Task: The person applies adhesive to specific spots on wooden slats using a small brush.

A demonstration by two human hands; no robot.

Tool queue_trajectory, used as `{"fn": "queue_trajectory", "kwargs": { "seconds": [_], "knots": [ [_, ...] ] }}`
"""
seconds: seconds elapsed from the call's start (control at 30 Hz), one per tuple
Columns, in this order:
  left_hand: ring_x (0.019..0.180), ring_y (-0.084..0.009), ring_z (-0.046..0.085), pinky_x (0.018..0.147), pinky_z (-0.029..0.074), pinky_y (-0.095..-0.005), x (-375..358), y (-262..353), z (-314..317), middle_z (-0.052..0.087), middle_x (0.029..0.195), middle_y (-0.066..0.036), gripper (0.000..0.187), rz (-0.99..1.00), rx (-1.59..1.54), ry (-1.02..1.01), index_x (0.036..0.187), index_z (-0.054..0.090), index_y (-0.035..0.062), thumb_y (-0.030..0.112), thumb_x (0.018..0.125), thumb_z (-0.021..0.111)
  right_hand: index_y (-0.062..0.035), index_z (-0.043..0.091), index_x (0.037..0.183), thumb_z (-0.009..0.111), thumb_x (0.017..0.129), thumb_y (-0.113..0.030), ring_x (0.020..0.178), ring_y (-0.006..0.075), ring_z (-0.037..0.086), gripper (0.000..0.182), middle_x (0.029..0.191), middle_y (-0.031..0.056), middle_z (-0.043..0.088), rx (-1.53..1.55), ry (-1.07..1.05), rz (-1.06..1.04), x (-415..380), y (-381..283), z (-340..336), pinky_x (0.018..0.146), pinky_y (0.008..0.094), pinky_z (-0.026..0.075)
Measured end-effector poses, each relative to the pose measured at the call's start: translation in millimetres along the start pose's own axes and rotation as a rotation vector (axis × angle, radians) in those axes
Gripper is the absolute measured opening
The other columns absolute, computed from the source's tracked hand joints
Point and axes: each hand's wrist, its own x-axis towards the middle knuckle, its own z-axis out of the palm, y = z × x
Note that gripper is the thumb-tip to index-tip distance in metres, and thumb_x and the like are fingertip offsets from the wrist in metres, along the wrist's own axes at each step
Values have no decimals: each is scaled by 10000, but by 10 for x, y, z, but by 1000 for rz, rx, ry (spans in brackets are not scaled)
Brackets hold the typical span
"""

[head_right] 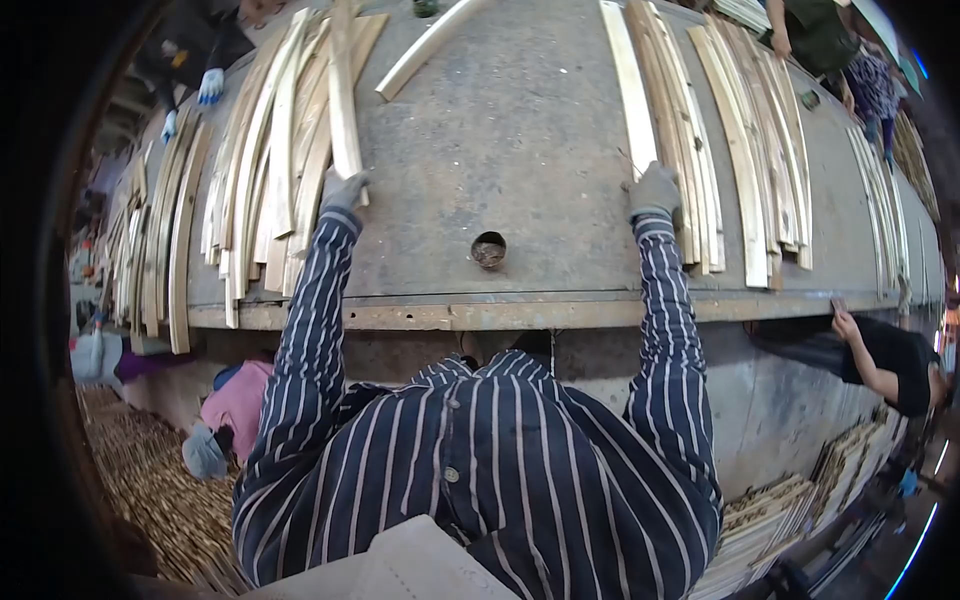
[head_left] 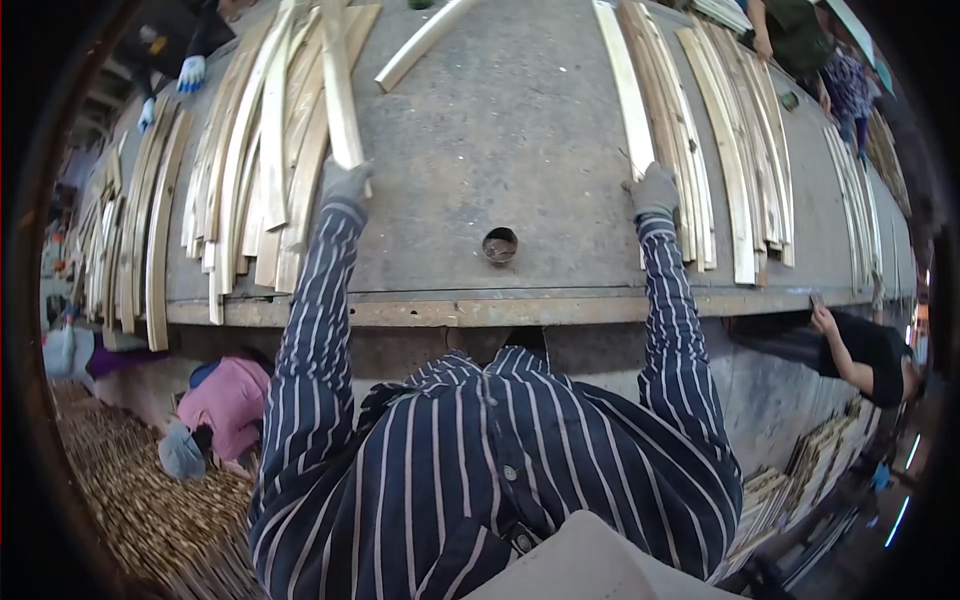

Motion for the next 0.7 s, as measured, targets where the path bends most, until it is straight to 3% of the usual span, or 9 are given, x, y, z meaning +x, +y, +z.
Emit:
{"fn": "queue_trajectory", "kwargs": {
  "seconds": [0.1,0.13,0.27,0.43,0.5,0.53,0.63,0.67,0.7],
  "knots": [
    [729,-201,608,636,480,-334,-284,-156,-187,631,843,-95,394,52,-114,-43,1030,601,-44,114,692,730,-63,558,1113,766,744,-369,972,344,652,523,1140,172,565,-19,26,16,90,38,82,765,449,551],
    [701,-177,590,612,476,-311,-322,-239,-262,614,825,-71,388,26,-177,-91,1039,596,-28,115,701,723,-69,626,1052,703,796,-291,942,335,669,347,1080,176,623,-37,115,-1,115,36,136,751,441,556],
    [616,-99,525,527,447,-244,-635,-290,-468,549,763,-4,379,-84,-391,-142,1075,574,23,116,727,691,-81,716,900,641,806,-270,926,327,672,225,950,198,689,-32,90,64,333,56,122,788,440,538],
    [564,-78,492,458,409,-226,-800,-269,-610,526,723,18,397,-217,-355,-184,1112,555,63,115,731,654,-83,702,916,630,775,-256,896,336,664,234,943,160,689,16,95,-25,489,388,-26,778,442,532],
    [551,-87,489,443,406,-237,-826,-268,-595,521,700,16,417,-211,-370,-153,1131,552,82,122,729,655,-116,712,899,608,795,-239,886,309,679,192,915,144,696,-47,162,-102,512,456,35,713,443,548],
    [551,-87,489,443,406,-237,-846,-269,-588,521,700,16,417,-214,-366,-161,1131,552,82,122,729,655,-117,691,932,674,760,-270,906,308,666,231,926,156,680,-51,180,-61,522,432,62,754,440,536],
    [501,-78,485,409,414,-218,-880,-279,-561,526,694,21,434,-271,-492,-152,1163,531,84,46,745,640,-123,689,939,725,739,-298,919,285,667,268,934,130,682,-88,290,43,385,326,-52,745,419,540],
    [452,-74,475,372,402,-205,-872,-293,-555,522,656,11,417,-278,-515,-146,1149,522,79,22,753,638,-131,688,966,743,749,-340,836,299,675,306,1044,109,624,-68,246,12,283,329,-197,702,408,548],
    [452,-74,475,372,402,-205,-898,-252,-554,522,656,11,417,-281,-511,-156,1149,522,79,22,753,638,-131,688,966,743,749,-340,836,299,675,306,1044,109,624,-71,241,22,296,384,-202,702,408,548]
  ]
}}
